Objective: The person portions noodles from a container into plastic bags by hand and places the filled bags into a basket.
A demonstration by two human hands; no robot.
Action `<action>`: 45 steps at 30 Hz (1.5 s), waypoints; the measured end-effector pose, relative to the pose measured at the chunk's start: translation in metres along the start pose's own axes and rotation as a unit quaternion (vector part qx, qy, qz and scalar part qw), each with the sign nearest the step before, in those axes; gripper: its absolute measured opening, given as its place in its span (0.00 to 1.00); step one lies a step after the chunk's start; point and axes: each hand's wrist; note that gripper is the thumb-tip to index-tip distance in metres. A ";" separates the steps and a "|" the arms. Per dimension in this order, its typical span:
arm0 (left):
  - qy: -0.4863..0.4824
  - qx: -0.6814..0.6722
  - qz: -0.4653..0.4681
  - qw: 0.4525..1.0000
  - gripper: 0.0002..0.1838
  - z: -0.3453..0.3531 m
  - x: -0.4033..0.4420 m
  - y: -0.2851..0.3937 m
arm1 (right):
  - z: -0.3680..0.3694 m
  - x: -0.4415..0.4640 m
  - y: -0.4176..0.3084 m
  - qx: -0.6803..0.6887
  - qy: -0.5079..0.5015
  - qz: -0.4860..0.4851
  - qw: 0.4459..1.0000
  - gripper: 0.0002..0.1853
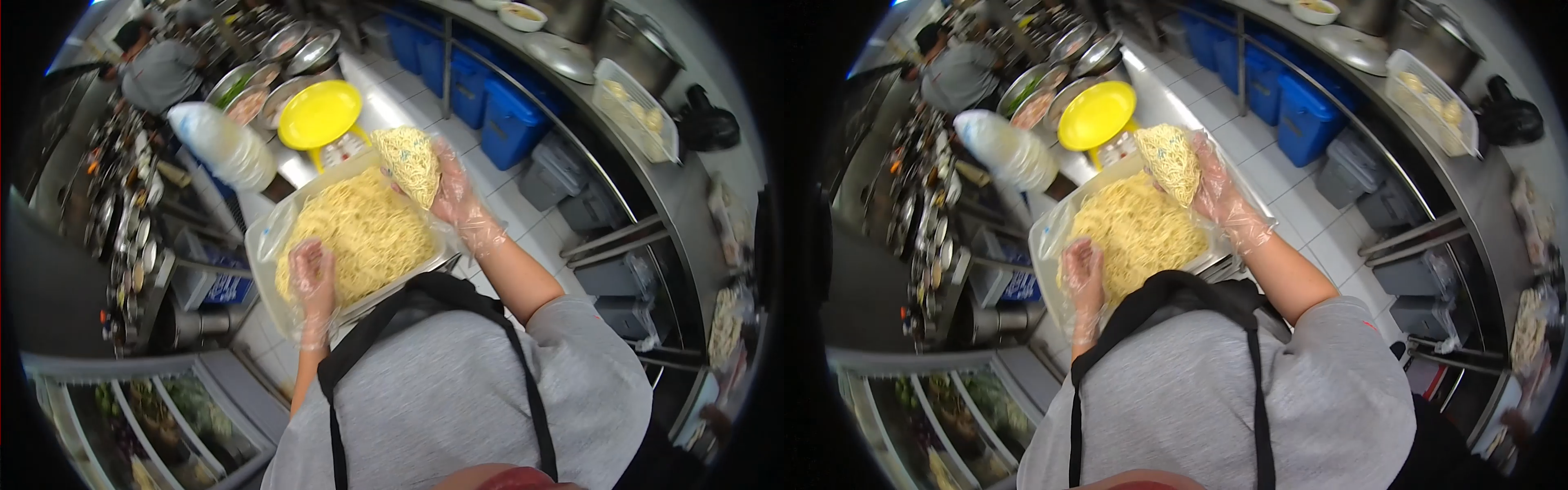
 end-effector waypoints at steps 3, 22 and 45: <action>-0.019 -0.004 0.022 1.000 0.12 0.000 0.000 -0.009 | -0.029 -0.023 -0.014 0.048 0.078 -0.032 0.995 0.31; -0.069 0.057 0.057 0.994 0.13 0.001 0.001 0.014 | 0.056 -0.014 -0.164 -0.585 -0.035 -0.367 0.723 0.38; -0.018 0.145 0.119 0.982 0.10 -0.008 -0.005 0.033 | -0.014 -0.044 -0.225 -0.648 0.174 -0.283 0.686 0.20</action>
Point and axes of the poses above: each hand's wrist, its own x-axis towards the middle knuckle, its own z-axis out of the palm, y = z × x, and after that the axes turned 1 degree about y, right-handed
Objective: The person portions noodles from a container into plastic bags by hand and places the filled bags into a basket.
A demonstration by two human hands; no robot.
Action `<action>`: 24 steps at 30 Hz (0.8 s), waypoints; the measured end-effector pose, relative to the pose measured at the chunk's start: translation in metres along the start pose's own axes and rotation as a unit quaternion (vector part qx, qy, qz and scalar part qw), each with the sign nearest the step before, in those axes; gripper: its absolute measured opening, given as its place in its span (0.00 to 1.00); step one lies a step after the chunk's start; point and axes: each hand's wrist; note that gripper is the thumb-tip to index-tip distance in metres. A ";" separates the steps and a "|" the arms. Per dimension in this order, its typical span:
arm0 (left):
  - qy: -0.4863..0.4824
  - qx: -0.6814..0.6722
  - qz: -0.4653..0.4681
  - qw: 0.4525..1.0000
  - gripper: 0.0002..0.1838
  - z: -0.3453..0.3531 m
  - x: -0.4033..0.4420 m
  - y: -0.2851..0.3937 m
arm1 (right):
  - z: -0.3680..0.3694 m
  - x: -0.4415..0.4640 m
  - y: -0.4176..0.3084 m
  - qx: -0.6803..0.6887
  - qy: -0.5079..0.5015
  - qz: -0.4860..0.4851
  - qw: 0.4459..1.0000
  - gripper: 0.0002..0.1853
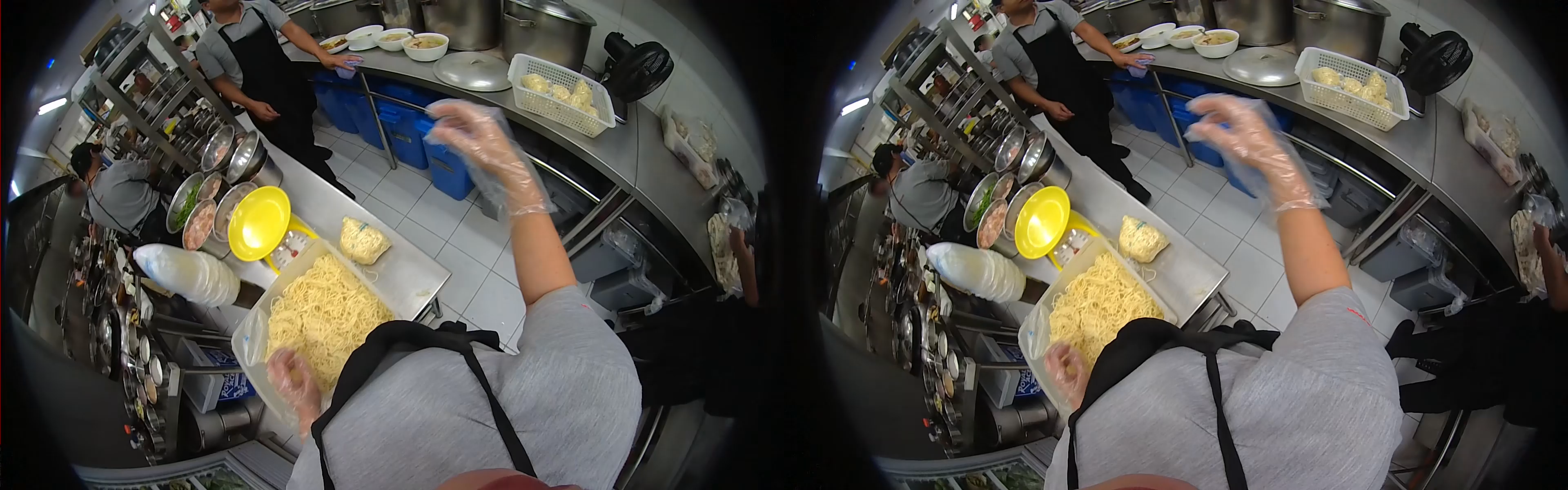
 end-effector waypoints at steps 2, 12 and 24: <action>0.033 0.027 0.007 0.999 0.09 -0.004 -0.004 -0.012 | -0.041 0.004 0.039 -0.013 0.125 0.045 0.991 0.22; 0.108 0.126 -0.155 0.974 0.08 -0.007 -0.009 -0.048 | -0.268 0.081 0.260 -0.392 0.258 0.159 0.869 0.16; 0.071 0.290 -0.128 0.946 0.04 -0.009 0.000 -0.062 | -0.282 0.122 0.340 -0.446 0.280 0.146 0.837 0.23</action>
Point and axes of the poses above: each hand's wrist, its own x-axis towards the middle knuckle, its own z-axis out of the palm, y = z × x, and after that the axes turned 1 degree about y, right-handed
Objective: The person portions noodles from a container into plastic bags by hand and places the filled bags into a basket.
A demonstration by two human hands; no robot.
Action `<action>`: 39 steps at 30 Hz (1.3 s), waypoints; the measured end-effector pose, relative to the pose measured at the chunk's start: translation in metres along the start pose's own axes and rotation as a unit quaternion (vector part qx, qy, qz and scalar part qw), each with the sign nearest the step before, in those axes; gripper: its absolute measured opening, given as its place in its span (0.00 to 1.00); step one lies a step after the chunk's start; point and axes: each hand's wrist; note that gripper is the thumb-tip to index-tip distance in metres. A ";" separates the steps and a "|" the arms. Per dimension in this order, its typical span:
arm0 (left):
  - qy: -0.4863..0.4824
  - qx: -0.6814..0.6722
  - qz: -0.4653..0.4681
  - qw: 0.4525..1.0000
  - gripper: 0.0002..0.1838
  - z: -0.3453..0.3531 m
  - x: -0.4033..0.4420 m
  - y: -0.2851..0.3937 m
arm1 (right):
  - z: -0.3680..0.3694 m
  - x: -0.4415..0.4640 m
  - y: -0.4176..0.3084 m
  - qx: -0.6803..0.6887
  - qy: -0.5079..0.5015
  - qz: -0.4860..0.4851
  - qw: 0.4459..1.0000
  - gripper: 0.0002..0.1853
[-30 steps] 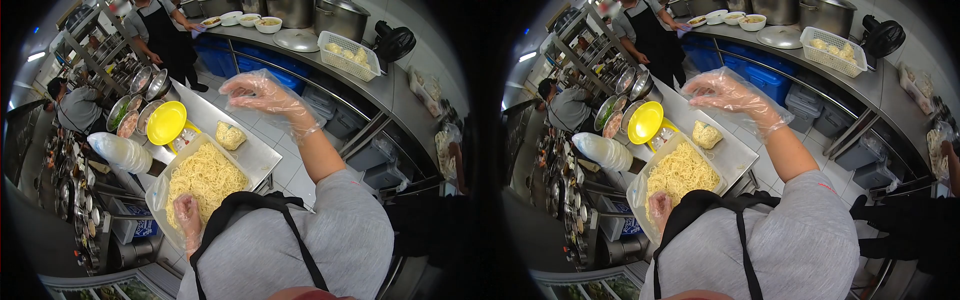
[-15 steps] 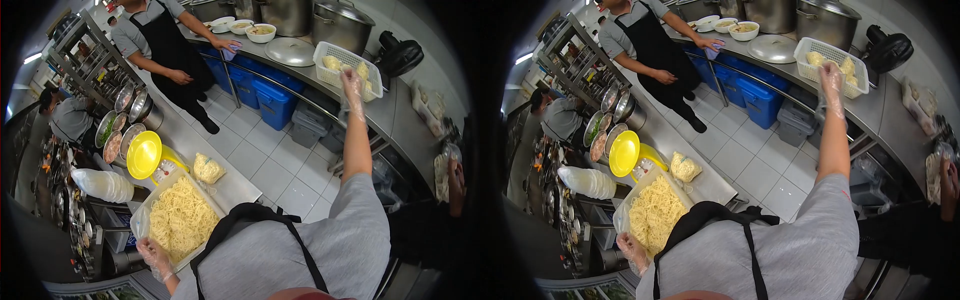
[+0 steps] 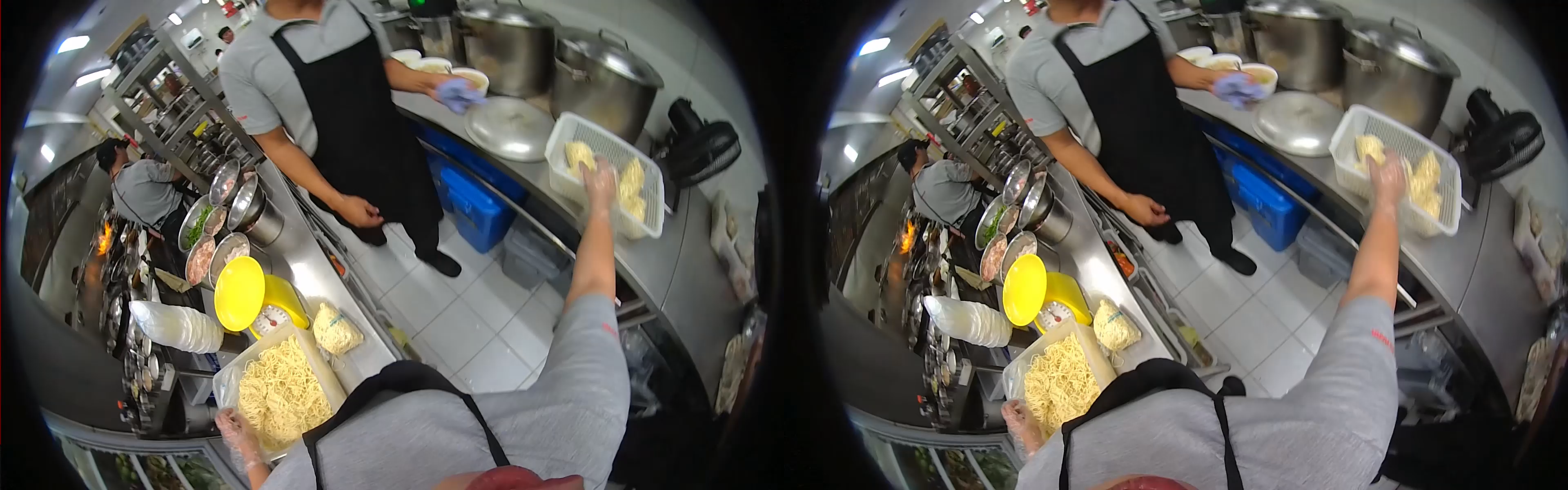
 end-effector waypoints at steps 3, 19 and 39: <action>0.050 -0.101 -0.067 0.991 0.05 0.007 0.005 0.012 | -0.011 -0.002 0.008 0.543 0.151 0.128 0.816 0.22; 0.088 -0.211 0.007 0.974 0.10 -0.007 0.033 0.029 | -0.408 -0.235 -0.184 0.787 -0.180 -0.432 0.402 0.26; -0.073 -0.468 0.000 0.881 0.03 -0.011 0.009 0.000 | -0.423 -0.361 -0.363 0.683 -0.361 -0.476 0.420 0.26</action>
Point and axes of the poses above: each hand's wrist, its own x-axis towards the middle knuckle, its own z-axis out of the palm, y = z × x, and after that the axes turned 1 degree about y, right-handed
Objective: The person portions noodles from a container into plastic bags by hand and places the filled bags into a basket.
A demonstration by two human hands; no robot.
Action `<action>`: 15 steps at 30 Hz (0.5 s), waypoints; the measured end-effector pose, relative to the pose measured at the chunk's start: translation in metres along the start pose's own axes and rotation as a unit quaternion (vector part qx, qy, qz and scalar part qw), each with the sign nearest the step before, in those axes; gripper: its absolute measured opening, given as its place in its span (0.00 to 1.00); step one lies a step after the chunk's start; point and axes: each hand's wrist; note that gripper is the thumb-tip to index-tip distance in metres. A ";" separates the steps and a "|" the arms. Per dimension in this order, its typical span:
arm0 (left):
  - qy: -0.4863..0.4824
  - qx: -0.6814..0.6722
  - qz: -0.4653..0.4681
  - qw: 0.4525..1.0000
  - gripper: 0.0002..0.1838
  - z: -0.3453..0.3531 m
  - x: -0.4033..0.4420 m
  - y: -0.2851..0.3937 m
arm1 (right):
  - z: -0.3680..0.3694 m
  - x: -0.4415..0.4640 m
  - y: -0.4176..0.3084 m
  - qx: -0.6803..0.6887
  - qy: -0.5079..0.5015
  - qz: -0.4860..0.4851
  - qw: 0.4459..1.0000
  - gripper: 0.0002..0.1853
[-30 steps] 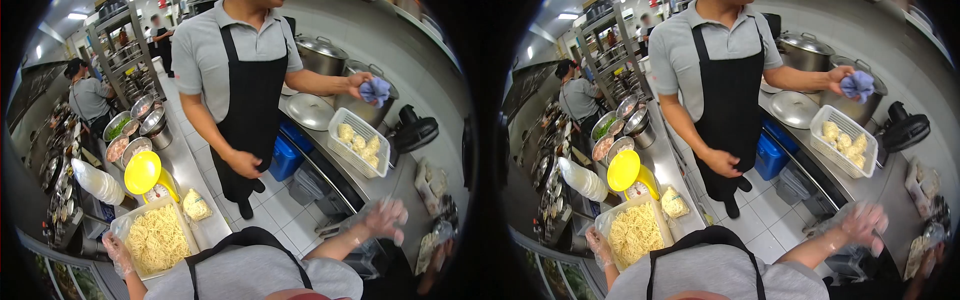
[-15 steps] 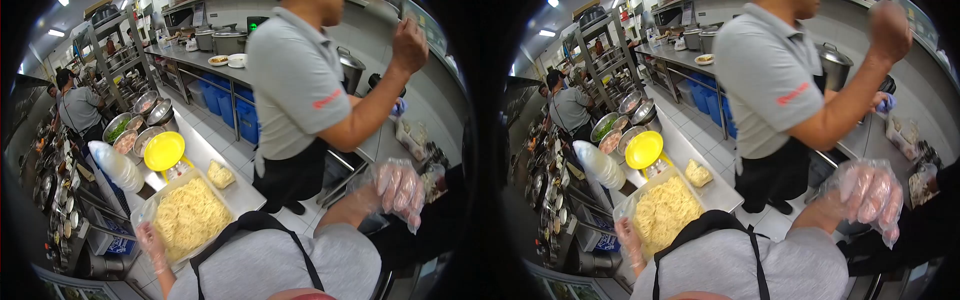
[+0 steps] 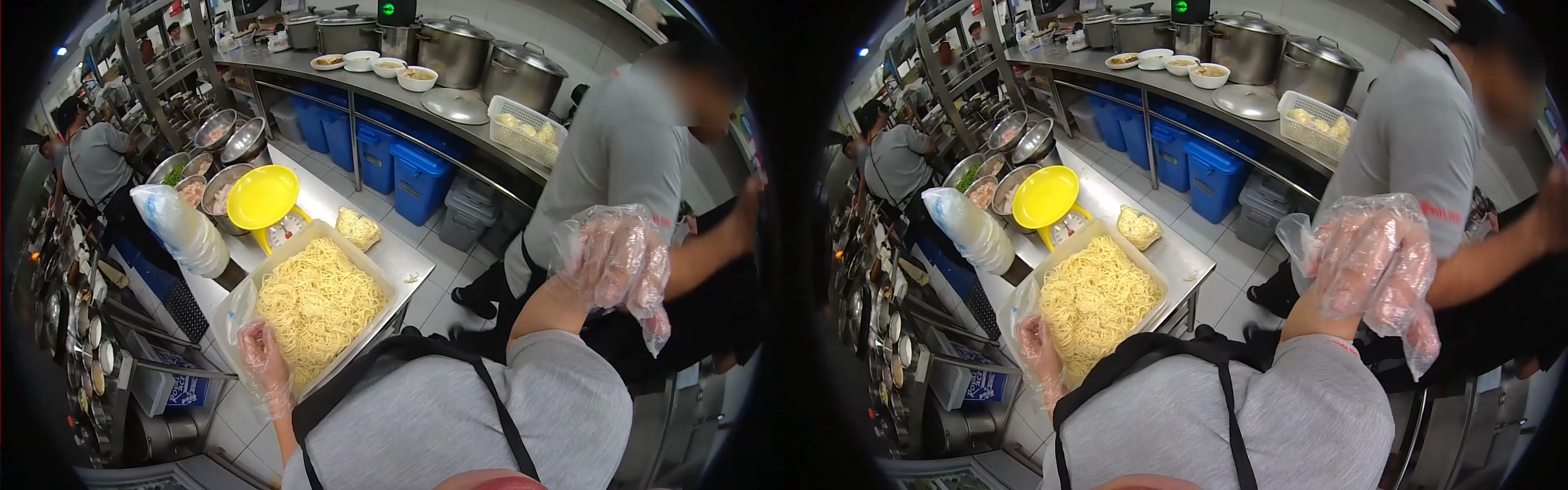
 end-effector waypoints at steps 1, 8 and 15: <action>-0.005 -0.002 -0.005 1.000 0.04 0.000 0.000 -0.002 | -0.005 -0.001 0.002 0.000 -0.001 0.003 1.000 0.25; 0.066 0.015 0.010 0.998 0.05 -0.004 0.013 0.001 | -0.081 -0.032 0.010 -0.041 0.026 0.013 0.999 0.25; 0.205 0.083 0.104 0.970 0.10 0.023 0.079 0.068 | -0.240 -0.091 0.050 -0.259 0.422 0.128 0.859 0.17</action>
Point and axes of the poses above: each hand's wrist, its own x-axis towards the middle knuckle, its own z-axis out of the palm, y = z × x, and after that the axes turned 1 degree about y, right-handed
